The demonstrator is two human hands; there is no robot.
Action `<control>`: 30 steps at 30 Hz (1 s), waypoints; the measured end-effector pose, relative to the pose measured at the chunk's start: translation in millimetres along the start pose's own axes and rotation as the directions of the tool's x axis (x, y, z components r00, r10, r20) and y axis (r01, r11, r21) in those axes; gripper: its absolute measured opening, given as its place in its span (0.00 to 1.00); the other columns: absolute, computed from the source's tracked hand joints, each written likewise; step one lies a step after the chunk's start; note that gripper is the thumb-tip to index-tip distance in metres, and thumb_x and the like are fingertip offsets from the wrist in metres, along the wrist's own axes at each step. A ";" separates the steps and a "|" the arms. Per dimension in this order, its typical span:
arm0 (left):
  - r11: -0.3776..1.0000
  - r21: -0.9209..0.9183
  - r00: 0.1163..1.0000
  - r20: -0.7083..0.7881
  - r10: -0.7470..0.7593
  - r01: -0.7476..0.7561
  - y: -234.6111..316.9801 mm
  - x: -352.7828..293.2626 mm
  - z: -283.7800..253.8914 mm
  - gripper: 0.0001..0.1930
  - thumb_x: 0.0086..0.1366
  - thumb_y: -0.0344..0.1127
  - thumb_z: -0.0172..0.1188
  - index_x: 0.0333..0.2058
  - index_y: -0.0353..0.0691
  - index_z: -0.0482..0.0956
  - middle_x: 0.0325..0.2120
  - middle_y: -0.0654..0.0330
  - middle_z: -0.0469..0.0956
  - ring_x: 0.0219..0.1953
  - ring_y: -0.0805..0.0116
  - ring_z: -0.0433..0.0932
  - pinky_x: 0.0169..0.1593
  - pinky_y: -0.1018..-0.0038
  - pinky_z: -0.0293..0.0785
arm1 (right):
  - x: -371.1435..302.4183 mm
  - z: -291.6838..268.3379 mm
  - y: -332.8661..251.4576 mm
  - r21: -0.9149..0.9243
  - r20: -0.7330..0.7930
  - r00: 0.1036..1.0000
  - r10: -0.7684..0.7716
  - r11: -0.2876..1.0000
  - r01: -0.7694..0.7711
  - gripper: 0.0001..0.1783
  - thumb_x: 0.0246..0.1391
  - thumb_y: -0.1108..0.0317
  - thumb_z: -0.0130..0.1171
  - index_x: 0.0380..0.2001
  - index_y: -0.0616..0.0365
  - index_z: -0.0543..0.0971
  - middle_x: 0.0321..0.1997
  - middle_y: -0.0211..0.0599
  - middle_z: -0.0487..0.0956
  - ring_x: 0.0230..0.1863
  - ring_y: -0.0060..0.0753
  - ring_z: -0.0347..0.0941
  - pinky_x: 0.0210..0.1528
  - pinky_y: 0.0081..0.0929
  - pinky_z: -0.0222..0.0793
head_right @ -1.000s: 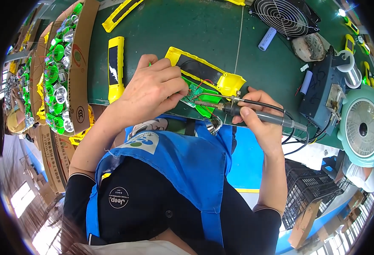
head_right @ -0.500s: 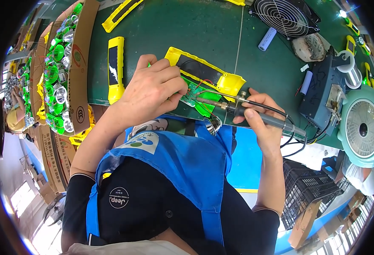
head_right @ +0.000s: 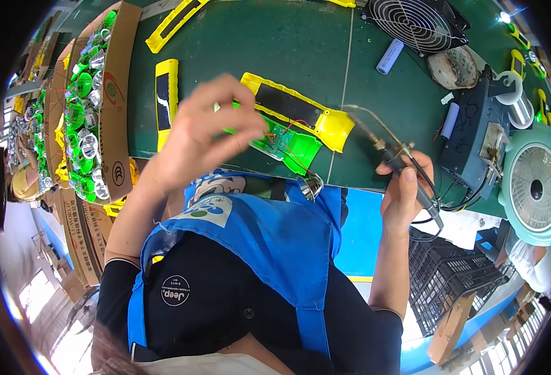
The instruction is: The person solders wires onto circuit boards with a soldering iron, then assembles the circuit boards, reflectors, and batteries into flashlight casings by hand to build portable flashlights.
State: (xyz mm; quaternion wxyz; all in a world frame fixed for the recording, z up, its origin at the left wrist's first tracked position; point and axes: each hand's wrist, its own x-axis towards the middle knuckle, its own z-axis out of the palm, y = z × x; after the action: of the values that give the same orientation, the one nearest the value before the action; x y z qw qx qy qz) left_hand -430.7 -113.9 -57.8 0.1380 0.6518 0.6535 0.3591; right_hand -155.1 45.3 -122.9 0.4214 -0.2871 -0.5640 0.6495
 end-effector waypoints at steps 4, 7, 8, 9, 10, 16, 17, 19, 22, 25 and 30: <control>0.942 0.331 0.998 -0.010 0.069 -0.062 -28.4 48.3 -0.7 0.15 0.50 0.30 0.67 0.39 0.42 0.78 0.38 0.58 0.71 0.45 0.57 0.69 0.49 0.66 0.64 | 3.6 0.0 9.2 0.043 -0.091 0.994 -0.062 0.997 0.066 0.19 0.58 0.59 0.56 0.41 0.67 0.69 0.29 0.45 0.76 0.31 0.32 0.74 0.41 0.29 0.69; 0.915 0.401 0.908 0.396 -0.138 -0.035 -32.8 62.2 -1.7 0.16 0.46 0.32 0.70 0.34 0.44 0.74 0.35 0.59 0.68 0.41 0.59 0.67 0.47 0.68 0.61 | 0.2 0.0 3.6 0.070 -0.080 0.994 -0.078 0.994 0.084 0.19 0.58 0.60 0.56 0.41 0.66 0.69 0.30 0.44 0.76 0.31 0.32 0.74 0.41 0.28 0.70; 0.915 0.402 0.908 0.398 -0.133 -0.042 -35.1 62.1 -2.7 0.16 0.46 0.32 0.70 0.34 0.44 0.74 0.35 0.59 0.68 0.41 0.59 0.67 0.47 0.68 0.61 | 1.6 -1.9 5.3 0.082 -0.069 0.994 -0.082 0.993 0.088 0.18 0.58 0.60 0.56 0.41 0.66 0.69 0.30 0.44 0.76 0.31 0.33 0.74 0.42 0.28 0.70; 0.915 0.380 0.935 0.356 -0.009 -0.136 -36.8 59.6 -8.7 0.16 0.45 0.32 0.70 0.33 0.44 0.74 0.35 0.59 0.68 0.41 0.60 0.68 0.48 0.66 0.61 | 4.1 -2.4 5.8 0.097 -0.055 0.995 -0.088 0.991 0.093 0.18 0.58 0.60 0.55 0.41 0.66 0.69 0.30 0.44 0.76 0.31 0.33 0.74 0.42 0.28 0.70; 0.904 0.359 0.943 0.312 0.118 -0.232 -38.7 54.8 -14.5 0.17 0.44 0.32 0.70 0.33 0.44 0.74 0.35 0.59 0.68 0.41 0.61 0.68 0.49 0.65 0.61 | 4.8 -1.4 5.9 0.099 -0.061 0.994 -0.091 0.990 0.097 0.18 0.58 0.60 0.55 0.41 0.66 0.69 0.30 0.44 0.76 0.31 0.33 0.74 0.42 0.28 0.70; 0.820 0.535 0.945 0.327 0.024 -0.206 2.5 -14.6 -26.9 0.36 0.46 0.35 0.66 0.57 0.46 0.66 0.53 0.52 0.69 0.53 0.48 0.69 0.56 0.55 0.66 | 17.3 5.6 -1.1 0.189 -0.107 0.987 -0.117 0.973 0.136 0.16 0.59 0.62 0.53 0.41 0.65 0.70 0.31 0.44 0.75 0.31 0.32 0.72 0.40 0.28 0.68; 0.766 0.591 0.947 0.311 0.075 -0.255 3.1 -21.3 -23.6 0.30 0.53 0.31 0.57 0.58 0.47 0.65 0.51 0.53 0.70 0.51 0.50 0.71 0.54 0.57 0.67 | 17.3 5.8 0.6 0.183 -0.117 0.985 -0.123 0.973 0.143 0.15 0.60 0.62 0.52 0.41 0.65 0.71 0.31 0.43 0.75 0.31 0.32 0.71 0.38 0.28 0.67; 0.781 0.581 0.960 0.269 0.081 -0.229 5.5 -22.0 -24.4 0.28 0.56 0.29 0.51 0.58 0.47 0.66 0.47 0.54 0.71 0.48 0.53 0.72 0.53 0.59 0.68 | 16.8 6.7 -0.1 0.222 -0.135 0.984 -0.113 0.965 0.141 0.16 0.59 0.61 0.53 0.41 0.64 0.71 0.32 0.42 0.74 0.31 0.32 0.71 0.38 0.28 0.65; 0.822 0.554 0.986 0.157 0.051 -0.131 -0.1 2.3 -46.5 0.30 0.52 0.28 0.59 0.57 0.45 0.69 0.47 0.53 0.74 0.50 0.54 0.73 0.53 0.60 0.68 | 10.4 4.9 -8.2 0.241 -0.164 0.982 -0.089 0.962 0.128 0.16 0.60 0.61 0.53 0.41 0.64 0.70 0.31 0.41 0.74 0.31 0.30 0.69 0.37 0.27 0.64; 0.850 0.522 0.992 -0.062 0.114 -0.064 -32.0 68.7 -83.7 0.33 0.50 0.25 0.63 0.58 0.43 0.67 0.48 0.52 0.74 0.50 0.52 0.74 0.52 0.58 0.69 | 11.1 -0.6 -13.2 0.196 -0.137 0.987 -0.087 0.974 0.113 0.16 0.60 0.61 0.52 0.41 0.64 0.69 0.31 0.40 0.73 0.31 0.30 0.69 0.38 0.27 0.64; 0.625 0.703 0.936 -0.318 -0.150 0.339 -140.1 174.3 -100.1 0.30 0.55 0.34 0.65 0.56 0.50 0.64 0.39 0.55 0.76 0.44 0.53 0.76 0.43 0.56 0.73 | 26.3 7.7 -26.2 0.195 -0.132 0.988 -0.083 0.975 0.108 0.16 0.60 0.62 0.53 0.41 0.65 0.69 0.30 0.39 0.73 0.31 0.29 0.69 0.40 0.27 0.66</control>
State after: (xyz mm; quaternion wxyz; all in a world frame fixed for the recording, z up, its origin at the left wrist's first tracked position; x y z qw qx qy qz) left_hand -620.7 38.0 -28.1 -0.1704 0.5087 0.8369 0.1089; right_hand -168.4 64.7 -93.1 0.5130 -0.2549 -0.4815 0.6633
